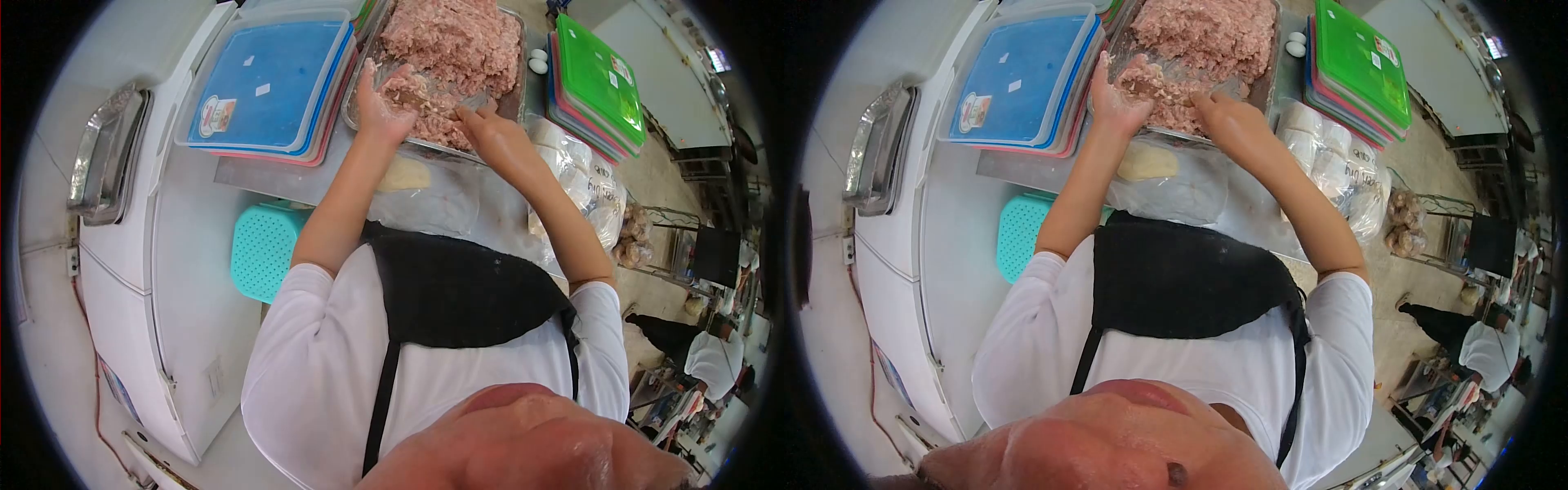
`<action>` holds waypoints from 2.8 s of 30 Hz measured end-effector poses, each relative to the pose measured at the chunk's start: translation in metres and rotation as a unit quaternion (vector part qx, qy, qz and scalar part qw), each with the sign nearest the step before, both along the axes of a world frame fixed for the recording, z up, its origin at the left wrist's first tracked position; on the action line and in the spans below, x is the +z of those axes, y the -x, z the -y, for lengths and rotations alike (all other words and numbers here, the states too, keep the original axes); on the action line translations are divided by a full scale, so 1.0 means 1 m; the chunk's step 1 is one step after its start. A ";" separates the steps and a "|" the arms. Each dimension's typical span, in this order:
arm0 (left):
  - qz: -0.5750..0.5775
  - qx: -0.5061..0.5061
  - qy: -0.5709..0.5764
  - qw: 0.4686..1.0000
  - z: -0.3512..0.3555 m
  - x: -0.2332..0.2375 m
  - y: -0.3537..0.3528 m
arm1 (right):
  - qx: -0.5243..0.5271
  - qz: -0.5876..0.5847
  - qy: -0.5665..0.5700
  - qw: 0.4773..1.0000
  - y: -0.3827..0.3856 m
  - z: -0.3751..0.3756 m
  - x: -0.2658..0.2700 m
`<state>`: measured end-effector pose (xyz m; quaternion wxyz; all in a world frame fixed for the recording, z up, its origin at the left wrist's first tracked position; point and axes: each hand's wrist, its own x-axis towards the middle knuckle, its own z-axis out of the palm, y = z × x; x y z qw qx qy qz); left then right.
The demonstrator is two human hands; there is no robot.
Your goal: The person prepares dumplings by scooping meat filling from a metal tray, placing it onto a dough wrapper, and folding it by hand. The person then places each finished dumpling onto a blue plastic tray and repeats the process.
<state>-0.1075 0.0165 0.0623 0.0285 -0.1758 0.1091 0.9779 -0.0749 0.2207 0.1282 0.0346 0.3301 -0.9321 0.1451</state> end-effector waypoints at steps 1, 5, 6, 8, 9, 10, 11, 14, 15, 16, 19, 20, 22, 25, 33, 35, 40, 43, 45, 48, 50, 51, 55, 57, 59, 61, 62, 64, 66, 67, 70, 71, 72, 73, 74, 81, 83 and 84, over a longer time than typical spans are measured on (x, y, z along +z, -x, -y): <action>-0.018 -0.011 -0.014 1.000 0.001 0.005 -0.005 | 0.014 0.006 0.066 0.998 0.005 -0.003 0.001; -0.161 -0.060 0.099 0.980 0.007 0.016 -0.016 | -0.012 0.102 0.193 0.976 0.026 -0.034 0.008; -0.211 -0.075 0.168 0.960 0.006 0.016 -0.016 | -0.041 0.144 0.191 0.970 0.029 -0.039 0.010; -0.242 -0.078 0.477 0.841 0.011 0.020 -0.018 | -0.078 0.302 0.158 0.937 0.022 -0.039 0.037; -0.246 -0.074 0.615 0.746 0.013 0.021 -0.019 | -0.059 0.328 0.153 0.930 0.023 -0.043 0.038; -0.276 -0.050 0.616 0.736 0.010 0.022 -0.019 | -0.038 0.354 0.148 0.923 0.024 -0.047 0.039; -0.306 -0.026 0.616 0.726 0.008 0.024 -0.018 | -0.013 0.321 0.146 0.936 0.023 -0.051 0.041; -0.310 -0.167 0.645 0.679 0.009 0.048 -0.022 | 0.052 0.189 0.146 0.970 0.018 -0.059 0.042; -0.293 -0.248 0.652 0.654 0.009 0.054 -0.024 | 0.070 0.124 0.151 0.978 0.016 -0.058 0.038; -0.267 -0.239 0.629 0.690 0.006 0.046 -0.021 | 0.088 0.059 0.155 0.982 0.013 -0.056 0.035; -0.181 -0.200 0.595 0.757 0.002 0.026 -0.008 | -0.011 -0.020 0.141 0.990 0.000 -0.043 0.033; -0.149 -0.186 0.611 0.755 0.004 0.024 -0.008 | -0.005 -0.019 0.120 0.993 0.008 -0.045 0.016; -0.127 -0.169 0.650 0.730 0.009 0.018 -0.010 | 0.001 -0.019 0.080 0.997 0.033 -0.056 -0.042; -0.194 -0.109 0.722 0.656 0.013 0.015 -0.017 | -0.010 0.028 0.001 1.000 0.060 -0.100 -0.072; -0.284 -0.150 0.788 0.525 0.001 0.059 -0.025 | 0.056 0.304 0.269 0.912 0.036 -0.092 0.009; -0.281 -0.157 0.793 0.518 -0.003 0.059 -0.026 | 0.105 0.228 0.287 0.925 0.030 -0.074 -0.015; -0.213 -0.242 0.740 0.590 0.002 0.036 -0.023 | 0.080 0.094 0.151 0.981 0.054 -0.082 -0.025; -0.125 -0.250 0.676 0.682 0.005 0.023 -0.016 | 0.054 -0.042 0.184 0.981 0.035 -0.065 -0.020; -0.165 -0.189 0.656 0.712 0.008 -0.003 -0.010 | 0.069 -0.097 0.154 0.981 0.022 -0.054 -0.028; -0.131 -0.251 0.728 0.625 0.008 0.013 -0.017 | -0.005 -0.073 -0.159 0.985 0.063 -0.080 -0.085; -0.193 -0.165 0.777 0.576 0.013 0.014 -0.024 | -0.018 0.019 -0.074 0.997 0.066 -0.089 -0.067; -0.225 -0.120 0.797 0.548 0.013 0.015 -0.028 | -0.021 0.032 -0.033 0.999 0.065 -0.093 -0.052; -0.230 -0.089 0.811 0.530 0.000 0.075 -0.055 | 0.006 0.197 0.227 0.954 0.047 -0.104 -0.004; -0.292 -0.027 0.813 0.503 0.000 0.075 -0.049 | 0.062 0.218 0.278 0.933 0.034 -0.097 0.003; -0.364 -0.053 0.808 0.460 0.001 0.079 -0.039 | 0.107 0.168 0.222 0.954 0.014 -0.072 0.011; -0.357 -0.113 0.797 0.474 0.003 0.080 -0.036 | 0.099 0.136 0.180 0.969 0.017 -0.070 0.015; -0.312 -0.155 0.788 0.508 0.005 0.081 -0.035 | 0.098 0.118 0.159 0.975 0.021 -0.068 0.020; -0.246 -0.200 0.787 0.528 0.012 0.083 -0.033 | 0.048 -0.008 0.133 0.990 0.010 -0.064 0.039; -0.208 -0.208 0.809 0.508 0.020 0.085 -0.033 | 0.007 -0.092 0.137 0.986 -0.010 -0.049 0.046; -0.232 -0.206 0.814 0.491 0.023 0.086 -0.031 | 0.006 -0.104 0.077 0.992 -0.017 -0.041 0.044; -0.271 -0.173 0.829 0.458 0.036 0.089 -0.028 | -0.015 -0.084 0.095 0.992 -0.010 -0.034 0.049; -0.263 -0.147 0.835 0.461 0.042 0.090 -0.032 | -0.010 -0.064 0.128 0.990 -0.005 -0.036 0.052; -0.255 -0.125 0.840 0.463 0.048 0.092 -0.036 | 0.000 -0.017 0.161 0.987 -0.006 -0.036 0.060; -0.290 -0.100 0.827 0.472 0.053 0.097 -0.040 | 0.007 0.030 0.194 0.981 -0.008 -0.035 0.073; -0.324 -0.075 0.811 0.482 0.058 0.103 -0.043 | 0.014 0.077 0.224 0.971 -0.012 -0.031 0.080; -0.337 -0.174 0.774 0.507 0.112 0.123 -0.036 | 0.029 -0.020 0.130 0.991 -0.023 0.038 0.082; -0.342 -0.149 0.785 0.495 0.128 0.111 -0.025 | -0.015 -0.084 0.124 0.989 -0.025 0.048 0.084; -0.344 -0.140 0.789 0.490 0.134 0.109 -0.021 | -0.018 -0.088 0.119 0.989 -0.029 0.059 0.080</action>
